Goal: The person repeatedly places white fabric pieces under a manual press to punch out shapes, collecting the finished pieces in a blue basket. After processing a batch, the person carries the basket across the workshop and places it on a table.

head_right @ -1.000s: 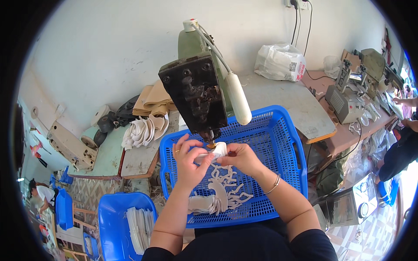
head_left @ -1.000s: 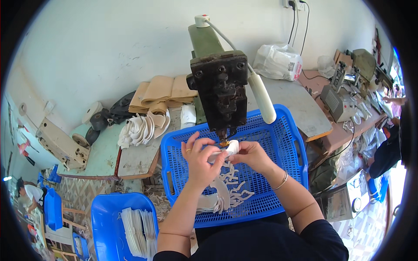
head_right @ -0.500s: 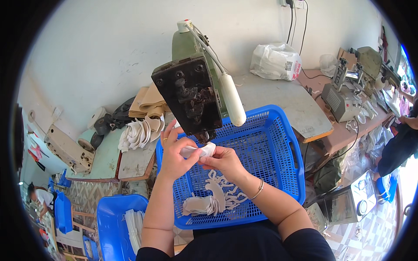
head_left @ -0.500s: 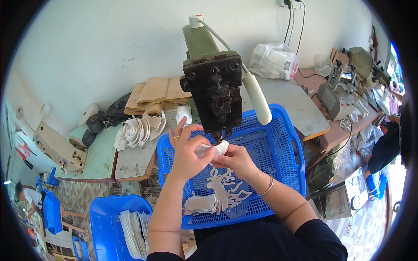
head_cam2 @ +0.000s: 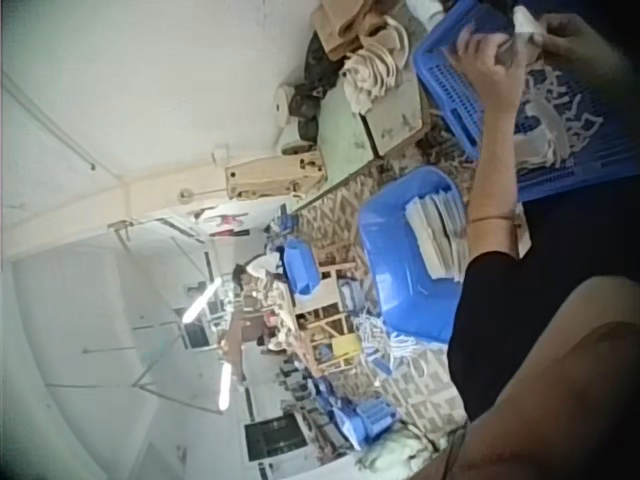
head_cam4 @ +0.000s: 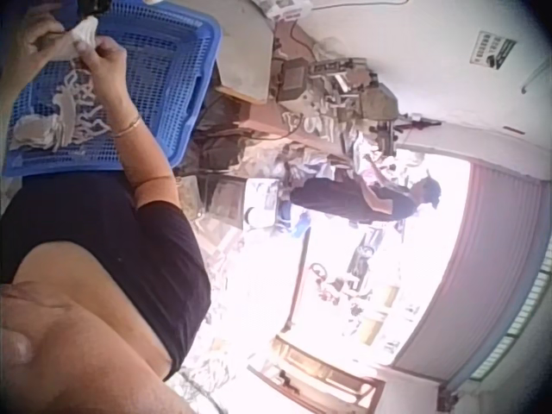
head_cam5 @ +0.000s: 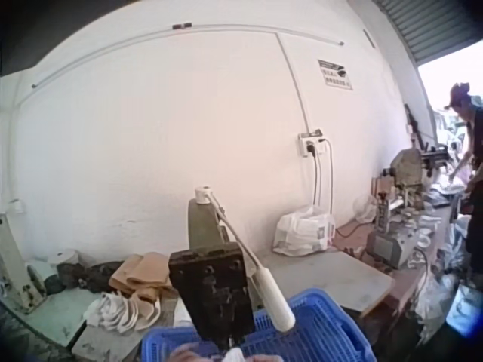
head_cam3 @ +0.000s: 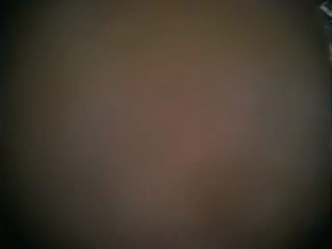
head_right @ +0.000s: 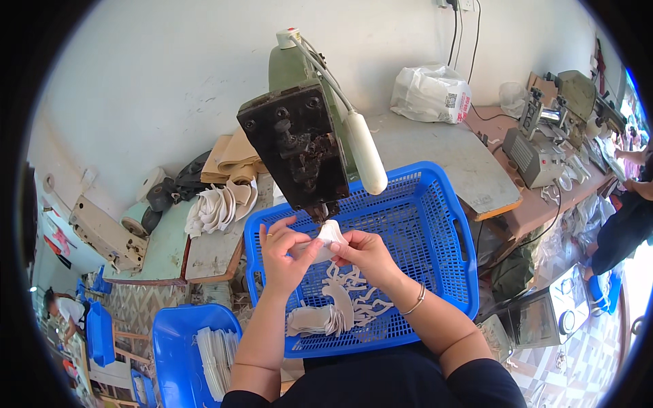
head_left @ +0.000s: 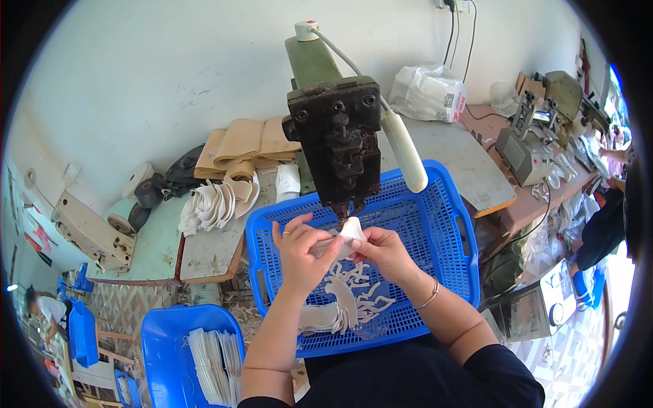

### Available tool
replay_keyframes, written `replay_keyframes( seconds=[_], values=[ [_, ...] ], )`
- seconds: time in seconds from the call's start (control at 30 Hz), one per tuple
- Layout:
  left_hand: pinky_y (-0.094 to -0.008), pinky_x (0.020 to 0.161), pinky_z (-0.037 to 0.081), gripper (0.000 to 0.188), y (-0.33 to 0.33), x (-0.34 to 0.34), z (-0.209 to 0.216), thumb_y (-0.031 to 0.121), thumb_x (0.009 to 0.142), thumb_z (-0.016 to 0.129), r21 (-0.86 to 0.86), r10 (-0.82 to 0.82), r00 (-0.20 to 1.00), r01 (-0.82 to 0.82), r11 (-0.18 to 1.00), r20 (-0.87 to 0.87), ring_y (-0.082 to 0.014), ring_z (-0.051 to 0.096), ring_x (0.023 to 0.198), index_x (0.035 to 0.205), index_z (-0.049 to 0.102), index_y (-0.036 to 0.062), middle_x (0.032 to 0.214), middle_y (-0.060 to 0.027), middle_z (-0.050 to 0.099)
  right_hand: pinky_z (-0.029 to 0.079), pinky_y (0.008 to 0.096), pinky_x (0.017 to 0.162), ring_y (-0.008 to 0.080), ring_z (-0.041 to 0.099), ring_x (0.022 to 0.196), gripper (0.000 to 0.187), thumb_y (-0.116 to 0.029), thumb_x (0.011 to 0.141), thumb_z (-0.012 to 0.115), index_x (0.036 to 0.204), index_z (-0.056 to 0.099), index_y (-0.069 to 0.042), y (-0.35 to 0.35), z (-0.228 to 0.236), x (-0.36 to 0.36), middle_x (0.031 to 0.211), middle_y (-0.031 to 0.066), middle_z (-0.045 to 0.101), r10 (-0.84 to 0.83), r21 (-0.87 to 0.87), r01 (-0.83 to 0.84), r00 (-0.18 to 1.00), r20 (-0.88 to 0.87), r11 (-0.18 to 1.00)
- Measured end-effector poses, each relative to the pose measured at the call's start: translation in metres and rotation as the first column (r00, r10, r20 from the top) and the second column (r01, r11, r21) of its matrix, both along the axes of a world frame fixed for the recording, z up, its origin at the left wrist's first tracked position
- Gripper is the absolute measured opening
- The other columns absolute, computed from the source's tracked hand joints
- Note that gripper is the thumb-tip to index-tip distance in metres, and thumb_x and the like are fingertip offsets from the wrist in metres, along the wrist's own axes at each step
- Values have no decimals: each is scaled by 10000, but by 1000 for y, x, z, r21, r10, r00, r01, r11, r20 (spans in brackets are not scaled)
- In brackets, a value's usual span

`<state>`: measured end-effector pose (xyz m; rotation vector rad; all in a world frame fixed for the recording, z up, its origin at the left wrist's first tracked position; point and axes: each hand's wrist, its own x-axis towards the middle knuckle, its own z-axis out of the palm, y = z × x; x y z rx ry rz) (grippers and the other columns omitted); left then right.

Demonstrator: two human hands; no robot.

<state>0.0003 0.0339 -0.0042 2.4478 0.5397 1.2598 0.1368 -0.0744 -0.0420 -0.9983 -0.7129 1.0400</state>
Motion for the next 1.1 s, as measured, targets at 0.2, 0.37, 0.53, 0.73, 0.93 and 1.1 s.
replay_keyframes(
  seconds=[0.2, 0.37, 0.53, 0.73, 0.93, 1.1],
  values=[
    [-543, 982, 179, 175, -11, 3, -9, 245, 661, 737, -61, 30, 997, -26, 998, 68, -217, 552, 959, 645, 624, 112, 696, 7, 596, 460, 189, 601, 66, 542, 631, 190, -185, 829, 637, 876, 604, -4, -4, 8, 2, 732, 28, 602, -27, -9, 27, 1000, -10, 1000],
    [-537, 986, 181, 171, -12, 3, -21, 243, 672, 731, -166, 8, 996, 6, 986, 85, -207, 560, 952, 657, 625, 109, 710, 1, 609, 440, 184, 573, 58, 518, 607, 196, -191, 818, 651, 869, 610, -6, -2, 8, 4, 727, 19, 597, -46, 4, 46, 999, 26, 999],
    [-516, 960, 233, 169, -12, 5, -20, 243, 708, 713, -295, -50, 993, 80, 952, 106, -206, 567, 941, 681, 633, 97, 748, -21, 629, 439, 195, 564, 60, 527, 620, 200, -188, 803, 665, 871, 618, -7, -2, 13, 12, 742, 22, 609, -57, 15, 55, 992, 112, 998],
    [-257, 687, 430, 163, -12, 22, -20, 192, 768, 688, -719, -103, 957, 274, 639, 273, -97, 562, 725, 744, 649, 35, 720, -27, 624, 457, 213, 621, 76, 573, 709, 207, -188, 806, 658, 895, 621, -4, -4, 22, 27, 790, 42, 633, -45, 1, 45, 989, 143, 999],
    [-209, 620, 405, 166, -24, 28, -24, 161, 791, 669, -735, -58, 915, 358, 575, 400, -57, 517, 666, 744, 642, 5, 689, -5, 602, 455, 223, 660, 83, 572, 704, 243, -199, 807, 656, 908, 621, 19, -16, 24, 22, 797, 49, 633, 39, -63, -32, 992, 118, 998],
    [-207, 661, 387, 165, -28, 32, -27, 160, 802, 659, -764, -32, 882, 424, 486, 469, -60, 513, 672, 739, 636, 9, 694, -13, 609, 455, 228, 639, 86, 566, 680, 235, -185, 793, 670, 879, 627, 30, -18, 21, 29, 782, 51, 634, -1, -79, 8, 996, 94, 997]
  ],
)
